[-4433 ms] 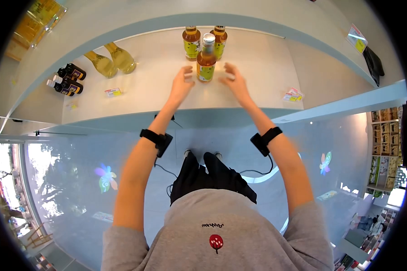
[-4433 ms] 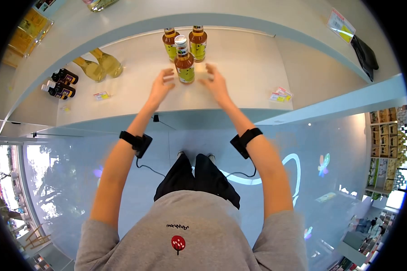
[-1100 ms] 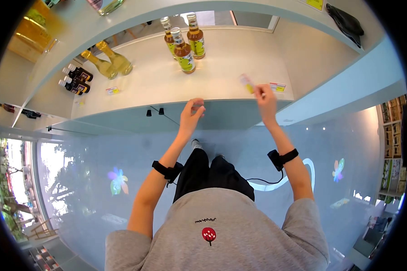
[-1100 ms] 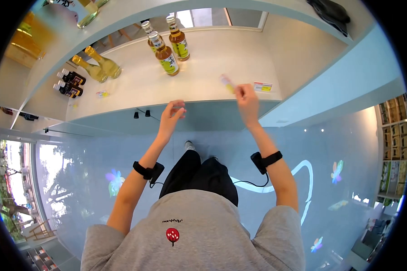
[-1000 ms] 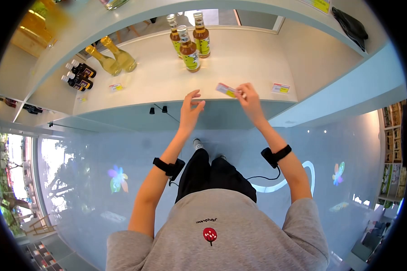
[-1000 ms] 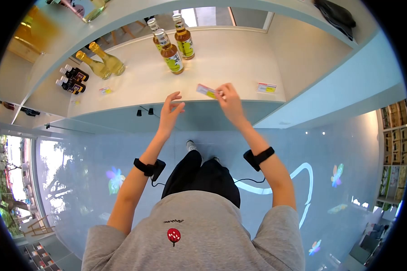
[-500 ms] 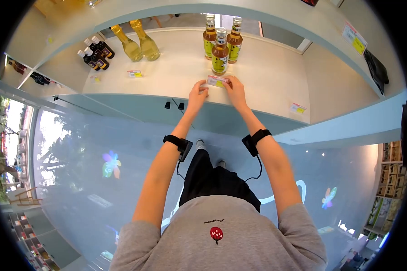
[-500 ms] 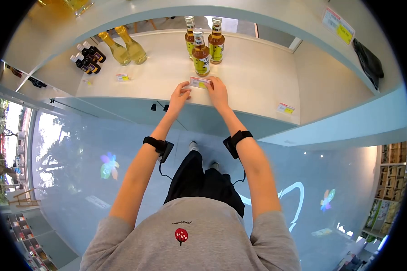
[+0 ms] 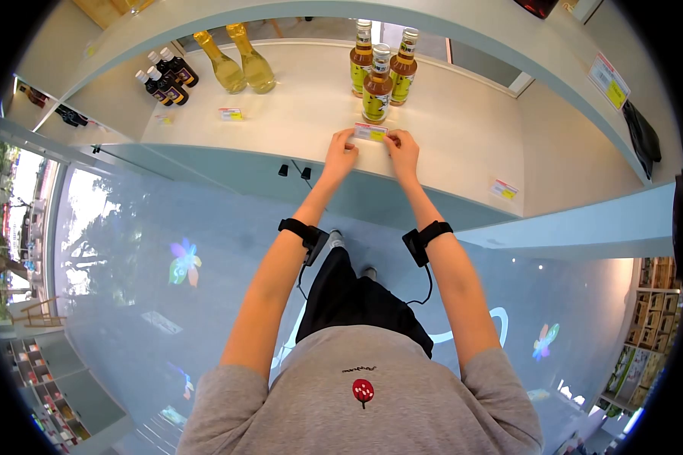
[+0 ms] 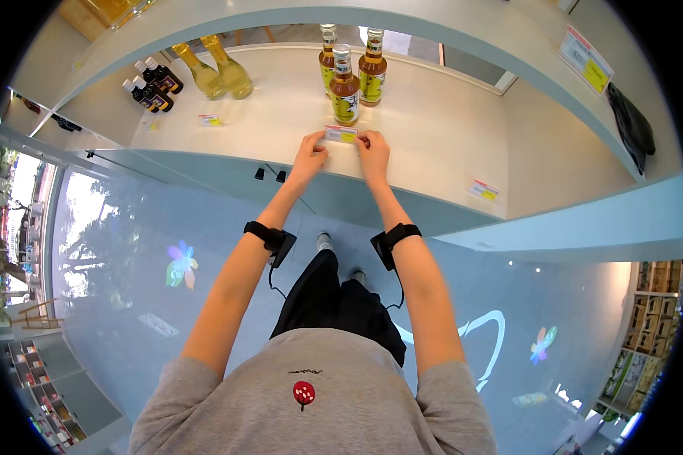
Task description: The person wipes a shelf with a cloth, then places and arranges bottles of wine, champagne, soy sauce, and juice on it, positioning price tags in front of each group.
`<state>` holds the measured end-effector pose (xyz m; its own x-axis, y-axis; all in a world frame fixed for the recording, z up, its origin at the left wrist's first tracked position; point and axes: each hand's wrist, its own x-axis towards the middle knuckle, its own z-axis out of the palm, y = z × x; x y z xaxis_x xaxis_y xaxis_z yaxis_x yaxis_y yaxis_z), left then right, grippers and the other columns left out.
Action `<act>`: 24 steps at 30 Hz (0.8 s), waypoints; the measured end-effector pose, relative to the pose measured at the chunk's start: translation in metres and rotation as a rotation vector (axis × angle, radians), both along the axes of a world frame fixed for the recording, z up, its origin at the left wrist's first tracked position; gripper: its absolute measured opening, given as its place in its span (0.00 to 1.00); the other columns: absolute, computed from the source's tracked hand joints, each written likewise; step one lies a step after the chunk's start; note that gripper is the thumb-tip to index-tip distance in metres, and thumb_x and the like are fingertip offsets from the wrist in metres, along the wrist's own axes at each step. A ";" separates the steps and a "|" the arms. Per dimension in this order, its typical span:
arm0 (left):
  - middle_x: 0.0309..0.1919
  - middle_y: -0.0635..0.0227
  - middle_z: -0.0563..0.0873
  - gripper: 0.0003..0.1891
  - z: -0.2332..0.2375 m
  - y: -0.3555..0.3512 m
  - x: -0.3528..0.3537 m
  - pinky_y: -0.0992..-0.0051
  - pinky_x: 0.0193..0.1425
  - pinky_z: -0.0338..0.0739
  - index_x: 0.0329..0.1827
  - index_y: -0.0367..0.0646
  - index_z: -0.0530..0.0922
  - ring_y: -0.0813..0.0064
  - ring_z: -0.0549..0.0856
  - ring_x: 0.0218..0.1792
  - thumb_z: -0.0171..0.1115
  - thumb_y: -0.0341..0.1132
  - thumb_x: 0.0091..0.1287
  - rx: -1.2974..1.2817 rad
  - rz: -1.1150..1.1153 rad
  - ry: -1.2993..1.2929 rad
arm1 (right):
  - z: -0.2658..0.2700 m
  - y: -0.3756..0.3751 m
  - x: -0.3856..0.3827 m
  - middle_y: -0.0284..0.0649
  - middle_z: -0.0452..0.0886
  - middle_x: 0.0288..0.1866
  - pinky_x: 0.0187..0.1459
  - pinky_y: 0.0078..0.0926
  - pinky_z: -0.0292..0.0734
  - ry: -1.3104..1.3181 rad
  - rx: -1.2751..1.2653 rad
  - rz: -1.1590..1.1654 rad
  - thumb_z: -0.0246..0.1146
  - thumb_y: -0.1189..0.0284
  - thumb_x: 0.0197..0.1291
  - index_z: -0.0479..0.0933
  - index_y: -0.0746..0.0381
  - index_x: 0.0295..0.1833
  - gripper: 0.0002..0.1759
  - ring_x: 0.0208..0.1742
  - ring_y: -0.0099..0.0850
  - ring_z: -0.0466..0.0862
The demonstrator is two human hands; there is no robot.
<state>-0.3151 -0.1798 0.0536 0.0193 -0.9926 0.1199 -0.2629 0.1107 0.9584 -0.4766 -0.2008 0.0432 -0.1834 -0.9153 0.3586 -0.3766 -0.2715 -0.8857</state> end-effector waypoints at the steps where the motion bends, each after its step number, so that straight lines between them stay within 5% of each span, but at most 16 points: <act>1: 0.53 0.60 0.71 0.25 0.000 0.000 0.000 0.73 0.50 0.74 0.58 0.41 0.71 0.69 0.78 0.41 0.54 0.20 0.54 0.004 0.000 -0.006 | -0.001 0.000 0.001 0.38 0.77 0.28 0.28 0.21 0.72 0.019 -0.021 -0.005 0.65 0.78 0.52 0.77 0.67 0.34 0.05 0.25 0.25 0.75; 14: 0.53 0.60 0.71 0.27 -0.003 -0.003 0.001 0.74 0.50 0.75 0.59 0.41 0.70 0.68 0.78 0.41 0.53 0.19 0.52 -0.072 -0.012 -0.137 | 0.005 0.005 0.003 0.41 0.77 0.29 0.32 0.25 0.73 0.054 -0.041 -0.012 0.66 0.77 0.49 0.77 0.68 0.34 0.07 0.27 0.30 0.76; 18: 0.54 0.60 0.70 0.29 -0.011 -0.006 0.005 0.73 0.50 0.75 0.62 0.43 0.67 0.69 0.78 0.43 0.54 0.20 0.54 0.032 0.004 -0.038 | 0.010 0.008 -0.001 0.40 0.79 0.31 0.33 0.23 0.75 -0.106 0.096 0.024 0.66 0.74 0.53 0.76 0.67 0.41 0.12 0.30 0.26 0.78; 20: 0.54 0.59 0.71 0.28 0.022 -0.005 0.011 0.72 0.50 0.75 0.63 0.42 0.66 0.69 0.79 0.45 0.57 0.24 0.56 0.200 0.024 0.090 | 0.031 0.011 -0.011 0.39 0.80 0.32 0.35 0.20 0.76 -0.272 0.240 0.051 0.65 0.72 0.55 0.75 0.67 0.46 0.15 0.32 0.24 0.79; 24: 0.56 0.57 0.72 0.29 0.035 -0.043 0.037 0.70 0.50 0.76 0.63 0.39 0.64 0.67 0.78 0.48 0.62 0.32 0.59 0.154 -0.018 0.205 | 0.031 -0.027 -0.051 0.41 0.79 0.41 0.38 0.23 0.78 -0.126 0.246 0.021 0.66 0.67 0.55 0.71 0.65 0.54 0.23 0.39 0.27 0.80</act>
<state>-0.2781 -0.2230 0.0884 0.0094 -0.9992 -0.0377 -0.0604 -0.0382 0.9974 -0.5275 -0.2277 0.0743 -0.1920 -0.9763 0.1002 -0.2558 -0.0488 -0.9655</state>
